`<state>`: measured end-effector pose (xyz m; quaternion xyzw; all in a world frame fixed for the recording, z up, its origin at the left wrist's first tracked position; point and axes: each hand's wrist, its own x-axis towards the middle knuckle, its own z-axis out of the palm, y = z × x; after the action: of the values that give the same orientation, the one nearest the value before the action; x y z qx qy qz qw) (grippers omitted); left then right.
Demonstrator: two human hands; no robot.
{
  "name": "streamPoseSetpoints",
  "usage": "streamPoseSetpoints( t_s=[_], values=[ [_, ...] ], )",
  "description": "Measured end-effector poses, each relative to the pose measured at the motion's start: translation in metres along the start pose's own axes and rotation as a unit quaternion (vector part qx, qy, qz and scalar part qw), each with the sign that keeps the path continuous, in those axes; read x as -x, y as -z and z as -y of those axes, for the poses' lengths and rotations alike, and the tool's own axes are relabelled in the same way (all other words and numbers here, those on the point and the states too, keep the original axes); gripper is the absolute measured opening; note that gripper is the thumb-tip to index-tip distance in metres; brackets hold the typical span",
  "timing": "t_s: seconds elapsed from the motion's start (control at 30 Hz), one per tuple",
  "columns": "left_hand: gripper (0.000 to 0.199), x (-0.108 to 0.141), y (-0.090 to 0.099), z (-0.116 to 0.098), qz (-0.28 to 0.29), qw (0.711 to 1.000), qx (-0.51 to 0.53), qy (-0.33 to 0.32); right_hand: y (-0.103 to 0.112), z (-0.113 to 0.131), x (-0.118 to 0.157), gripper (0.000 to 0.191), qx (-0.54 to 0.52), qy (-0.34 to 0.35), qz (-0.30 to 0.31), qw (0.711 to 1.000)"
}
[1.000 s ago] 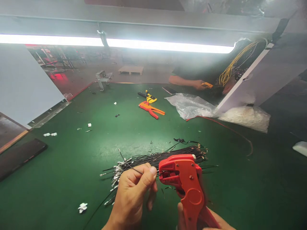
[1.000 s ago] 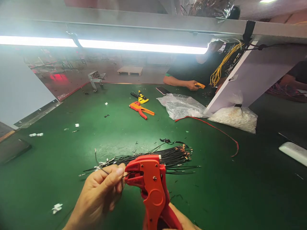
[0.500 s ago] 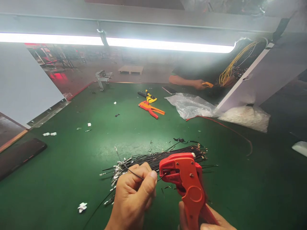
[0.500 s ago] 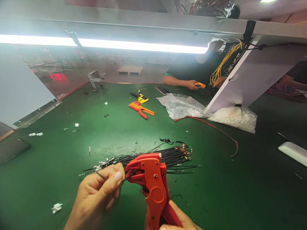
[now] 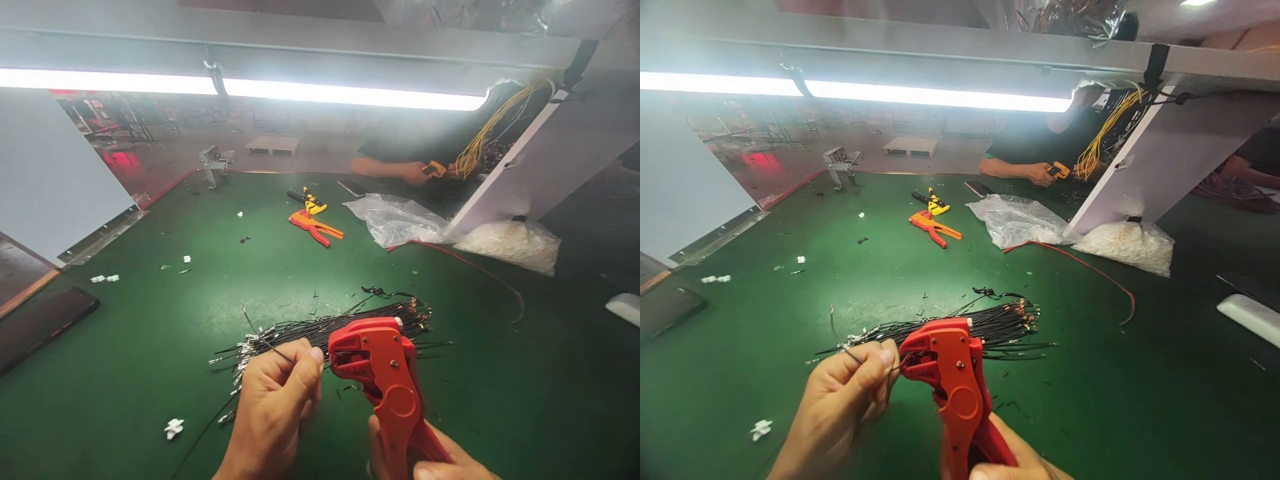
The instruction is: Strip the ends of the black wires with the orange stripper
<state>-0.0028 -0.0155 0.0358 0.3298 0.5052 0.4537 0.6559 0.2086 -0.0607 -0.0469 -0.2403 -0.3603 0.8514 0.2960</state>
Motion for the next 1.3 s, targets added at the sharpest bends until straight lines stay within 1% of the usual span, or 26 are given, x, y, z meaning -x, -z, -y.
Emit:
streamPoseSetpoints(
  t_s=[0.1,0.17,0.27,0.33,0.5,0.63,0.77,0.83,0.9,0.97,1.1,1.17,1.23,1.3],
  values=[
    [0.054,0.002,-0.002,-0.002,-0.010,1.000,-0.009,0.007,0.001,-0.001,-0.002,0.043,0.007,0.024,0.002,1.000],
    [0.052,0.003,-0.003,-0.003,-0.015,1.000,-0.019,0.006,0.001,-0.001,-0.003,0.042,0.014,0.027,0.000,1.000],
    [0.048,0.004,-0.004,-0.005,-0.018,0.999,-0.045,-0.008,0.002,-0.003,-0.004,0.037,0.026,0.048,0.024,0.998],
    [0.047,0.004,-0.004,-0.007,-0.019,0.998,-0.064,-0.014,0.003,-0.003,-0.005,0.037,0.029,0.051,0.026,0.998],
    [0.043,0.005,-0.001,-0.009,-0.027,0.988,-0.141,-0.052,0.004,0.002,-0.004,0.043,0.085,0.027,0.000,0.996],
    [0.043,0.002,0.003,-0.003,-0.027,0.981,-0.179,-0.065,0.001,0.006,-0.003,0.048,0.100,0.005,-0.023,0.995],
    [0.044,-0.004,0.006,0.003,0.000,0.979,-0.186,-0.086,0.001,0.006,-0.002,0.052,0.099,-0.013,-0.040,0.994],
    [0.043,-0.004,0.006,0.002,0.003,0.981,-0.182,-0.071,0.002,0.006,-0.002,0.050,0.098,-0.016,-0.043,0.994],
    [0.043,-0.002,0.004,0.000,-0.007,0.983,-0.178,-0.052,0.003,0.006,0.000,0.048,0.089,-0.022,-0.044,0.995],
    [0.044,0.002,0.003,-0.002,-0.009,0.984,-0.170,-0.049,0.003,0.008,0.001,0.046,0.073,-0.024,-0.039,0.996],
    [0.051,0.004,0.002,-0.006,-0.007,0.987,-0.156,-0.041,-0.002,0.011,0.000,0.048,0.045,-0.004,-0.022,0.999],
    [0.054,0.002,0.003,-0.007,-0.006,0.991,-0.131,-0.019,-0.004,0.011,-0.002,0.050,0.031,0.009,-0.006,0.999],
    [0.055,-0.001,0.004,-0.006,0.020,0.997,-0.070,0.016,-0.006,0.010,-0.004,0.048,0.029,0.024,0.019,0.999],
    [0.053,-0.004,0.005,-0.005,0.053,0.997,-0.009,0.047,-0.008,0.010,-0.005,0.046,0.036,0.019,0.022,0.999]
  ],
)
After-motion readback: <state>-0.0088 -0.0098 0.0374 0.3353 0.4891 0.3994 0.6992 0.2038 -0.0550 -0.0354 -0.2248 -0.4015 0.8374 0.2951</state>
